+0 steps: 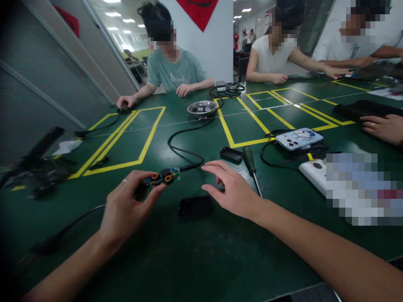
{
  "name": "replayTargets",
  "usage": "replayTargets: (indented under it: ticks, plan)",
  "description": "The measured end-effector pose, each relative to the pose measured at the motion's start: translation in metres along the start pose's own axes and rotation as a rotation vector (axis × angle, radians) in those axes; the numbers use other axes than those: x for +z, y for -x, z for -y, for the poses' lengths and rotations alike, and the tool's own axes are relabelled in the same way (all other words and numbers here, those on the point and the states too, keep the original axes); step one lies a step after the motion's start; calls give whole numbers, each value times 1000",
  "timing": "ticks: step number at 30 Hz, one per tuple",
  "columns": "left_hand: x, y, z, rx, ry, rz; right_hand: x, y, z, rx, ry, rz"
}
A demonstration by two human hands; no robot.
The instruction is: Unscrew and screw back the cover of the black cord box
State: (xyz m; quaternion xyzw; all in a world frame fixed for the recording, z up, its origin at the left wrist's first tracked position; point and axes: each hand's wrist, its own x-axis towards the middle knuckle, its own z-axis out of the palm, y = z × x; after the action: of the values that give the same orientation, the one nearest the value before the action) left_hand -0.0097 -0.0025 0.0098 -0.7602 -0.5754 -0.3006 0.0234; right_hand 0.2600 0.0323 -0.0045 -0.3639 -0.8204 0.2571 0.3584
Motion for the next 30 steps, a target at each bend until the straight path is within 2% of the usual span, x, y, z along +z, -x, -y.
replayTargets:
  ticks: [5, 9, 13, 18, 24, 30]
  plan:
    - [6, 11, -17, 166, 127, 141, 0, 1, 1, -15, -33, 45]
    - [8, 11, -19, 187, 115, 264, -1, 0, -1, -98, 33, 75]
    - [10, 9, -22, 210, 113, 388, -1, -1, -8, -101, 111, 104]
    - [18, 14, -24, 243, 82, 446, -1, 1, -12, -55, 180, 134]
    - [20, 13, -13, 218, 52, 436, -7, 0, -9, -29, 275, 166]
    - [19, 9, -12, 230, 43, 456, -6, 1, -6, -70, 359, 255]
